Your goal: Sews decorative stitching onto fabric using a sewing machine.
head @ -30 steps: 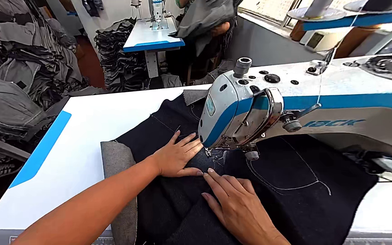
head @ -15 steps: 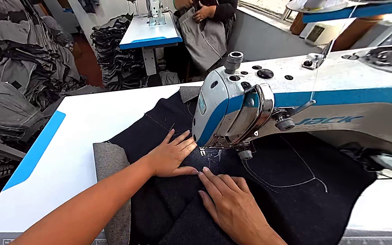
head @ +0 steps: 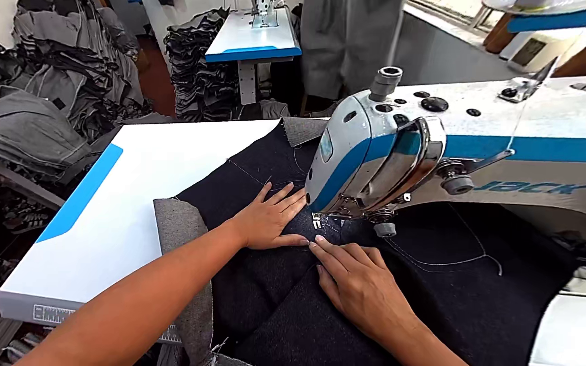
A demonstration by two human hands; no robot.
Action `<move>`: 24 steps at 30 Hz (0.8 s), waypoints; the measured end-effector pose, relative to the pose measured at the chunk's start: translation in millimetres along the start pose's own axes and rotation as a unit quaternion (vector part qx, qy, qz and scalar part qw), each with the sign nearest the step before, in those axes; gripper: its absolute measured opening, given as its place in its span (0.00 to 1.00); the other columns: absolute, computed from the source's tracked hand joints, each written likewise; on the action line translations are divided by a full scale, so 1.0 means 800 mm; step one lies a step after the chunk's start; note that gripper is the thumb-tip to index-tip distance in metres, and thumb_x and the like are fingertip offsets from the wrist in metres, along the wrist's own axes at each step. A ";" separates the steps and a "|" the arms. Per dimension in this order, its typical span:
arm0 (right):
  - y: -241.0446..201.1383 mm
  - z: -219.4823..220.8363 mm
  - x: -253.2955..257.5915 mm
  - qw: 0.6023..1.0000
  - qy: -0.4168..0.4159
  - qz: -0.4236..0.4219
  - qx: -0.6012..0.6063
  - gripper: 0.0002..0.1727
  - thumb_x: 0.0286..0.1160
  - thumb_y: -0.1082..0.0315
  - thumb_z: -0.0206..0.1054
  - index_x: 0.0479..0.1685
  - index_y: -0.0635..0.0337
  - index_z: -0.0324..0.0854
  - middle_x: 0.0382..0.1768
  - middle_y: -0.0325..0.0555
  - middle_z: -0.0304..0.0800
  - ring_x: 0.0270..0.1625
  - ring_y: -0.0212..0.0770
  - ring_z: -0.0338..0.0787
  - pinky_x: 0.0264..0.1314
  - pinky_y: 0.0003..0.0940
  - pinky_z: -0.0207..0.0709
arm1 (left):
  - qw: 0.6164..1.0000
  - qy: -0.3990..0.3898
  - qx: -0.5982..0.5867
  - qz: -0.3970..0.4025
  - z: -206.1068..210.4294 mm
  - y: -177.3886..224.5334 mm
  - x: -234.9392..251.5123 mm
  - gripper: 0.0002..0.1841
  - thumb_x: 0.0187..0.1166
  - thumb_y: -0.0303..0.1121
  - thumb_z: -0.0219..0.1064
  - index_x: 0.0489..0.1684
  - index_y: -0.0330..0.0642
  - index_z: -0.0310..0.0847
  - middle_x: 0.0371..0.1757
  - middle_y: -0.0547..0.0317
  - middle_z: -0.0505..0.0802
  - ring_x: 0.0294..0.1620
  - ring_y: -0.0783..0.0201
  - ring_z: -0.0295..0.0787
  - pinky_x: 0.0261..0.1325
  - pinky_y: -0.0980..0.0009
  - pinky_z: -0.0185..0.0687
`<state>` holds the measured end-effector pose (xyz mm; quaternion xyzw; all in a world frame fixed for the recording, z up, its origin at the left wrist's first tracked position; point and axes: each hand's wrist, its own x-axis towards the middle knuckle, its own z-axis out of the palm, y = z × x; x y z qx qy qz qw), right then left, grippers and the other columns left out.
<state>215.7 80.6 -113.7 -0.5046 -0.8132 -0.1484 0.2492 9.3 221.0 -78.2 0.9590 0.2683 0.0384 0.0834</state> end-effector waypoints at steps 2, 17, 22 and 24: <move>0.012 0.001 0.001 1.000 0.003 -0.016 0.014 0.23 0.81 0.60 0.51 0.60 0.54 0.92 0.61 0.41 0.94 0.52 0.46 0.92 0.54 0.46 0.78 | 1.000 0.010 -0.002 -0.018 0.003 0.003 0.000 0.48 0.83 0.69 0.49 0.93 0.38 0.54 0.95 0.50 0.60 0.97 0.47 0.40 0.90 0.30 0.25; 0.104 -0.014 0.034 0.981 -0.052 -0.145 0.120 0.21 0.81 0.58 0.54 0.55 0.49 0.94 0.60 0.46 0.95 0.64 0.50 0.93 0.65 0.52 0.83 | 0.966 0.033 -0.003 -0.255 0.005 0.064 -0.013 0.53 0.79 0.73 0.49 0.95 0.37 0.47 0.96 0.46 0.54 0.97 0.39 0.38 0.89 0.27 0.25; -0.049 -0.074 0.020 0.978 -0.069 0.116 0.159 0.23 0.84 0.51 0.59 0.59 0.59 0.91 0.64 0.51 0.92 0.69 0.54 0.89 0.67 0.54 0.83 | 0.998 -0.020 -0.026 -0.051 -0.048 -0.002 0.011 0.30 0.90 0.53 0.53 0.79 0.40 0.78 0.84 0.48 0.79 0.91 0.44 0.61 0.87 0.31 0.48; -0.093 -0.043 0.027 0.969 -0.092 0.167 0.159 0.35 0.83 0.42 0.58 0.70 0.67 0.82 0.76 0.61 0.81 0.80 0.61 0.79 0.79 0.59 0.73 | 0.990 0.034 0.020 0.133 -0.031 -0.034 0.030 0.24 0.88 0.48 0.54 0.65 0.41 0.87 0.76 0.51 0.86 0.88 0.47 0.68 0.87 0.33 0.53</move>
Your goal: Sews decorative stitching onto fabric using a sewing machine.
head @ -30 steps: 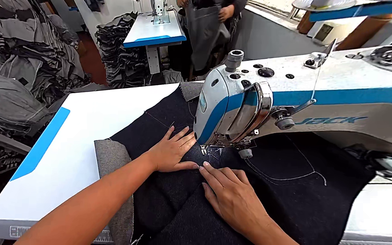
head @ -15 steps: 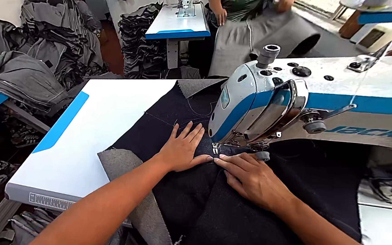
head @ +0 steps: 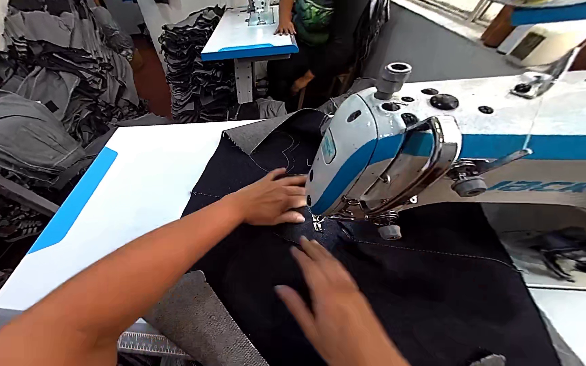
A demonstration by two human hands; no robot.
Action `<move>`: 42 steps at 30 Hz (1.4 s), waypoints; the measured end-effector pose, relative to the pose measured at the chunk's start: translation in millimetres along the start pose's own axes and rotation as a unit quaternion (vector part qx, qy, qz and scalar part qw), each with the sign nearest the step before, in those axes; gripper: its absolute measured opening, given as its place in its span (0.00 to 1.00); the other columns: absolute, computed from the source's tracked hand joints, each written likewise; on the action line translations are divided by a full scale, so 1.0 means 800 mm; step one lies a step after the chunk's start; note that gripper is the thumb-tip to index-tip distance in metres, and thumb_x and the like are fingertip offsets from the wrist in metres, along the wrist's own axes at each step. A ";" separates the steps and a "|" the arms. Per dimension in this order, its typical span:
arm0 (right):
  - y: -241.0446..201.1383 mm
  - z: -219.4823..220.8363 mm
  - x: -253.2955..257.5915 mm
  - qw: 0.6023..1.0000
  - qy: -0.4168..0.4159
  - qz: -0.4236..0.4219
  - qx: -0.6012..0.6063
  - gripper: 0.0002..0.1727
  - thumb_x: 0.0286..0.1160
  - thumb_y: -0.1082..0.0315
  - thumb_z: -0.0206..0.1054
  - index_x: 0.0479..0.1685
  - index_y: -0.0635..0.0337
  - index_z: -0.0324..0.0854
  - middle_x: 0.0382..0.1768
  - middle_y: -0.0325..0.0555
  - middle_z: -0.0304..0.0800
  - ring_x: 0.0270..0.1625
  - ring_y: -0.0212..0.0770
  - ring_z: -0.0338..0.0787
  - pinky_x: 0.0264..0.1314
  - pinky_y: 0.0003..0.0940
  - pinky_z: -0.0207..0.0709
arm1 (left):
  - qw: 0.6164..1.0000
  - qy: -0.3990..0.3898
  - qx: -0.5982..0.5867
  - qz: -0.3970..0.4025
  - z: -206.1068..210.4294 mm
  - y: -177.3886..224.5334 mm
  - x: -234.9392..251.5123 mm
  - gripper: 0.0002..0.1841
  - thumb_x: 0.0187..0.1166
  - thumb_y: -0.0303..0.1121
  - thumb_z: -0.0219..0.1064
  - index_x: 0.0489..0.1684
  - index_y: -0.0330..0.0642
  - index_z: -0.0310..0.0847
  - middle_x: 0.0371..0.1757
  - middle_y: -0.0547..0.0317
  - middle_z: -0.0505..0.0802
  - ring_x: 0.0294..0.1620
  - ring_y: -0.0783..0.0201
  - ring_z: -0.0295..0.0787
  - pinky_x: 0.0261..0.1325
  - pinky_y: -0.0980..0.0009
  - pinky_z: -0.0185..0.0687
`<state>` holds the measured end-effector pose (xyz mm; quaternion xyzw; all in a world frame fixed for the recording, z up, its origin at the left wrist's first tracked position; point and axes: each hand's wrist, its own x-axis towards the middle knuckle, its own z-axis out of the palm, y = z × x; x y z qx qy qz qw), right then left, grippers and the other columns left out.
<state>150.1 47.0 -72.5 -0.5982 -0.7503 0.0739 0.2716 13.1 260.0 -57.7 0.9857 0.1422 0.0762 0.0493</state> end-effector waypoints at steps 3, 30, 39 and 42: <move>-0.002 0.057 0.011 0.994 0.026 0.006 -0.104 0.47 0.81 0.34 0.52 0.76 0.75 0.75 0.80 0.68 0.74 0.83 0.64 0.75 0.84 0.60 0.65 | 0.996 0.003 -0.012 0.093 0.026 -0.023 0.002 0.31 0.90 0.53 0.43 0.73 0.39 0.82 0.81 0.48 0.81 0.90 0.48 0.64 0.89 0.32 0.44; 0.042 -0.023 0.018 0.990 0.040 -0.134 -0.025 0.19 0.81 0.56 0.60 0.52 0.58 0.91 0.54 0.47 0.96 0.61 0.48 0.94 0.61 0.48 0.88 | 0.994 -0.014 0.075 0.079 -0.001 0.029 -0.046 0.21 0.90 0.42 0.54 0.75 0.47 0.82 0.81 0.50 0.82 0.86 0.49 0.71 0.86 0.44 0.62; 0.005 0.074 -0.002 0.988 0.070 -0.069 -0.117 0.45 0.84 0.34 0.46 0.77 0.70 0.76 0.77 0.60 0.81 0.80 0.56 0.81 0.82 0.53 0.71 | 0.986 -0.042 -0.022 0.157 0.024 -0.009 -0.055 0.32 0.93 0.50 0.34 0.88 0.46 0.67 0.90 0.56 0.71 0.93 0.56 0.58 0.92 0.42 0.46; 0.039 0.054 -0.010 0.984 0.060 -0.142 -0.092 0.41 0.84 0.37 0.48 0.75 0.66 0.79 0.75 0.55 0.84 0.78 0.52 0.83 0.80 0.48 0.73 | 0.997 -0.026 -0.011 0.075 0.031 0.022 -0.068 0.31 0.92 0.48 0.35 0.90 0.47 0.65 0.92 0.58 0.68 0.94 0.58 0.55 0.93 0.44 0.45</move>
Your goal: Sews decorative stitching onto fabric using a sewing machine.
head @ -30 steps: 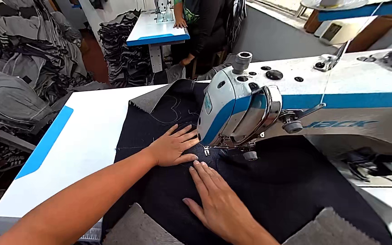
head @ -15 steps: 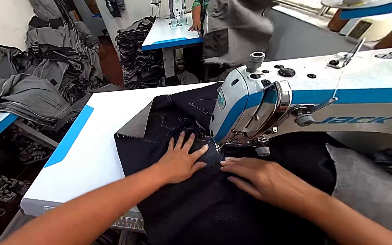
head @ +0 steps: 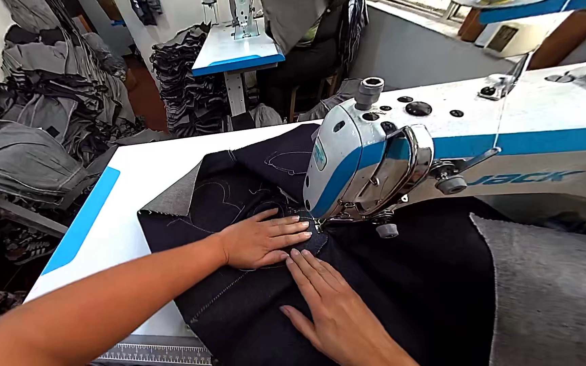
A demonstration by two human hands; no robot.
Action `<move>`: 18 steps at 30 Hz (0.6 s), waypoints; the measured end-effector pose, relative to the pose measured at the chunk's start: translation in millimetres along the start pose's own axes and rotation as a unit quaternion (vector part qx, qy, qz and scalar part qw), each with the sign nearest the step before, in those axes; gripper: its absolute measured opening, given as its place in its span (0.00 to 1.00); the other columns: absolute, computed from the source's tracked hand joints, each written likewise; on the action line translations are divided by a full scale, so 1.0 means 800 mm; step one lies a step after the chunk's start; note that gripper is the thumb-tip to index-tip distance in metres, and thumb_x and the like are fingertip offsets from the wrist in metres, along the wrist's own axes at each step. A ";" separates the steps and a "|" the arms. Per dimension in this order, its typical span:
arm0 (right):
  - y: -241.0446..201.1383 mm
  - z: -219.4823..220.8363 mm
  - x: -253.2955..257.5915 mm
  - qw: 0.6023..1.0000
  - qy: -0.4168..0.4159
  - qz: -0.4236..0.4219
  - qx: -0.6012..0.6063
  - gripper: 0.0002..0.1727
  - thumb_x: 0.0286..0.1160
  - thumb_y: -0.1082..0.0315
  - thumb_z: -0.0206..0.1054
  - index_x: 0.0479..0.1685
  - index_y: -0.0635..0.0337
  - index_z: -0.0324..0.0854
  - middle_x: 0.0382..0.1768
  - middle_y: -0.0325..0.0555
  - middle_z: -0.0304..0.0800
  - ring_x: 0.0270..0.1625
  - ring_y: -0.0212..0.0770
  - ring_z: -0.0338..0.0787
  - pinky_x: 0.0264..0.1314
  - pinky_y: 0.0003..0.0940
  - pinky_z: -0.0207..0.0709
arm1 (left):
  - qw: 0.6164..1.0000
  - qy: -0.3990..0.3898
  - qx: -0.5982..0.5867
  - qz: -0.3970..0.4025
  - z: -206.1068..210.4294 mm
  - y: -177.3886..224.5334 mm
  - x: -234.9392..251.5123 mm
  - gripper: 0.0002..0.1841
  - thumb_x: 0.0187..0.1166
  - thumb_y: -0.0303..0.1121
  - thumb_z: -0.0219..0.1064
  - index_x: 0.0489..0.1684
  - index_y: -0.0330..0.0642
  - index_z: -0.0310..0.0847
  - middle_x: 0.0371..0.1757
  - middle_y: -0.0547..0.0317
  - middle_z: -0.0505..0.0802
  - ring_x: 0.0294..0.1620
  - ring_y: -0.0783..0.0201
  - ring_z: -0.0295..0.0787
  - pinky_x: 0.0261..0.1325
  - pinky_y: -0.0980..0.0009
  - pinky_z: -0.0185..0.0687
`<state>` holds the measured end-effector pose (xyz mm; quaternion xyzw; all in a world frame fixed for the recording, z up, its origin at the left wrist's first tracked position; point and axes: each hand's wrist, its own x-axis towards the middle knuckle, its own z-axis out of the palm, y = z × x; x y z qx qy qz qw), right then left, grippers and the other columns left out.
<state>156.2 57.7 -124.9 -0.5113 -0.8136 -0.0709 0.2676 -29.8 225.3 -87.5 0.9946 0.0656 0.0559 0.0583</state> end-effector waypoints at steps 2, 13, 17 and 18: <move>0.026 -0.009 -0.005 0.998 -0.014 -0.049 0.026 0.38 0.85 0.39 0.50 0.75 0.64 0.80 0.75 0.52 0.84 0.79 0.49 0.82 0.81 0.46 0.73 | 0.999 0.009 0.008 -0.039 0.005 0.016 -0.001 0.31 0.93 0.48 0.36 0.91 0.48 0.63 0.92 0.60 0.67 0.95 0.59 0.53 0.93 0.45 0.44; 0.168 -0.053 0.039 0.965 -0.069 -0.229 0.103 0.23 0.72 0.67 0.52 0.55 0.48 0.93 0.60 0.32 0.95 0.72 0.38 0.88 0.74 0.38 0.81 | 0.909 -0.016 -0.076 -0.410 0.014 0.157 0.059 0.36 0.94 0.55 0.38 0.96 0.42 0.45 0.98 0.48 0.47 0.98 0.49 0.28 0.92 0.35 0.21; 0.071 -0.069 0.011 0.995 -0.048 -0.036 0.074 0.20 0.78 0.64 0.55 0.57 0.60 0.91 0.54 0.49 0.96 0.64 0.53 0.93 0.67 0.54 0.85 | 0.908 -0.121 -0.124 -0.382 -0.027 0.157 0.055 0.35 0.95 0.51 0.42 0.96 0.42 0.44 0.98 0.47 0.46 0.98 0.44 0.28 0.91 0.33 0.27; 0.041 -0.063 0.000 0.995 -0.028 0.013 0.090 0.21 0.83 0.60 0.55 0.59 0.60 0.90 0.55 0.50 0.96 0.64 0.54 0.93 0.67 0.55 0.85 | 0.916 -0.154 -0.110 -0.355 -0.040 0.152 0.050 0.34 0.95 0.50 0.44 0.95 0.41 0.47 0.97 0.47 0.50 0.98 0.43 0.35 0.91 0.35 0.36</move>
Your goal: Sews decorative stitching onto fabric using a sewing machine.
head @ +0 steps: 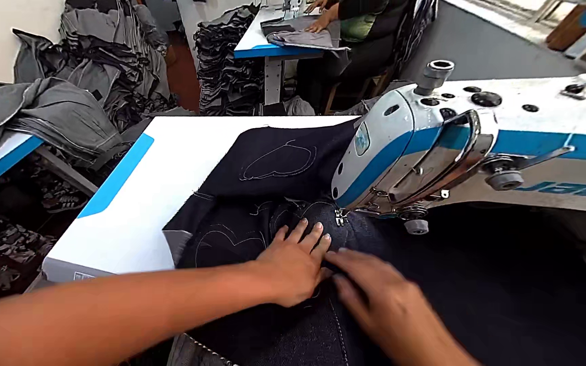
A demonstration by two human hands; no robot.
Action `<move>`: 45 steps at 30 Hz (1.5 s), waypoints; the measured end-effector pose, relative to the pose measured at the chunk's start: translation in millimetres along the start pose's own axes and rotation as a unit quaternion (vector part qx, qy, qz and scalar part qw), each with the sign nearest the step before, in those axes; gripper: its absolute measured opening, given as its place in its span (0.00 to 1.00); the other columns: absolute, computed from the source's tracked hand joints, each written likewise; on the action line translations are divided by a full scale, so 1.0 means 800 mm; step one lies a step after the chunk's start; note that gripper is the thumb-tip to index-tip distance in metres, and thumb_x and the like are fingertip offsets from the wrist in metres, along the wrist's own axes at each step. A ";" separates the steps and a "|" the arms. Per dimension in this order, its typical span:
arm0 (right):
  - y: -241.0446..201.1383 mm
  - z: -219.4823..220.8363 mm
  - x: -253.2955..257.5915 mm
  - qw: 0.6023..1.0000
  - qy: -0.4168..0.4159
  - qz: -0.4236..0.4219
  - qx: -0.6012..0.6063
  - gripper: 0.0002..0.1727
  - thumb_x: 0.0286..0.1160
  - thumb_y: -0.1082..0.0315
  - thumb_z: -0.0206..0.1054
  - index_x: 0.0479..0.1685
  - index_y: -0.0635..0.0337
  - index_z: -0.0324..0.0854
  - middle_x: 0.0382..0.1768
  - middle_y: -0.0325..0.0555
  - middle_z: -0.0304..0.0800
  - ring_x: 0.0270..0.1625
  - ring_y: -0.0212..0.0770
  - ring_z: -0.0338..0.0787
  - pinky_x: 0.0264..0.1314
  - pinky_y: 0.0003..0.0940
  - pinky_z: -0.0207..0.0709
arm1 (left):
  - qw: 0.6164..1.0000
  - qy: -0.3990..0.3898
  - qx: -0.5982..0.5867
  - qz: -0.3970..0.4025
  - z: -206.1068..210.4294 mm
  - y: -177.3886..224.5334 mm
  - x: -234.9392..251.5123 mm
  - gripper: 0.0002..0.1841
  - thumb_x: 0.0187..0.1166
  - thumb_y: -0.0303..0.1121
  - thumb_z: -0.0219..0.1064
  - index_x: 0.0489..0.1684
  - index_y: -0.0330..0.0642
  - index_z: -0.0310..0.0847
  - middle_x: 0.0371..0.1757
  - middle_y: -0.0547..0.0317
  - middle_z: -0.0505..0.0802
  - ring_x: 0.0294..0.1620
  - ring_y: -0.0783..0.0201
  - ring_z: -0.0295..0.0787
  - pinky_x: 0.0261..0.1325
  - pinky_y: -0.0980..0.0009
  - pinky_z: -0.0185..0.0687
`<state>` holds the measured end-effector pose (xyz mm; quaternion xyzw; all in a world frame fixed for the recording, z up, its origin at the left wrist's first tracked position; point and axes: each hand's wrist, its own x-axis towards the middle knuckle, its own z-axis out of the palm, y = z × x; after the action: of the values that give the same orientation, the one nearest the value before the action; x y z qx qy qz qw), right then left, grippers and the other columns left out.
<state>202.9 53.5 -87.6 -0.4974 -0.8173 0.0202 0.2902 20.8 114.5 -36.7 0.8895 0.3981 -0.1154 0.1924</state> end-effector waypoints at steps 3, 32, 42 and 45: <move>-0.038 0.042 -0.031 0.998 0.050 0.032 -0.007 0.24 0.89 0.55 0.52 0.63 0.61 0.88 0.65 0.50 0.93 0.72 0.52 0.89 0.77 0.53 0.77 | 0.983 0.023 0.118 0.141 -0.011 -0.048 -0.003 0.34 0.90 0.50 0.55 0.92 0.42 0.58 0.93 0.48 0.63 0.96 0.48 0.49 0.91 0.35 0.39; 0.124 0.012 0.023 0.993 0.043 -0.102 0.045 0.19 0.84 0.58 0.59 0.51 0.57 0.95 0.58 0.43 0.97 0.69 0.42 0.91 0.77 0.40 0.80 | 0.975 0.201 0.071 0.062 0.033 -0.054 0.044 0.40 0.89 0.61 0.44 0.94 0.40 0.53 0.95 0.50 0.58 0.97 0.47 0.45 0.86 0.24 0.30; 0.134 0.012 0.037 0.993 0.049 -0.091 0.057 0.18 0.81 0.57 0.61 0.50 0.56 0.95 0.58 0.43 0.96 0.68 0.40 0.92 0.72 0.36 0.83 | 0.978 0.198 0.047 0.048 0.024 -0.055 0.053 0.41 0.89 0.61 0.45 0.94 0.40 0.53 0.95 0.49 0.60 0.97 0.47 0.43 0.87 0.24 0.27; 0.137 0.015 0.038 0.993 0.050 -0.088 0.056 0.18 0.81 0.56 0.61 0.48 0.54 0.96 0.58 0.41 0.97 0.67 0.38 0.92 0.71 0.35 0.83 | 0.978 0.196 0.050 0.048 0.023 -0.056 0.053 0.40 0.89 0.61 0.45 0.94 0.40 0.53 0.95 0.50 0.59 0.97 0.48 0.42 0.87 0.25 0.26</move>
<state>274.7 137.2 -118.5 -0.4070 -0.8400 0.0157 0.3585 13.8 161.9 -79.8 0.9215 0.3782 0.0509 0.0714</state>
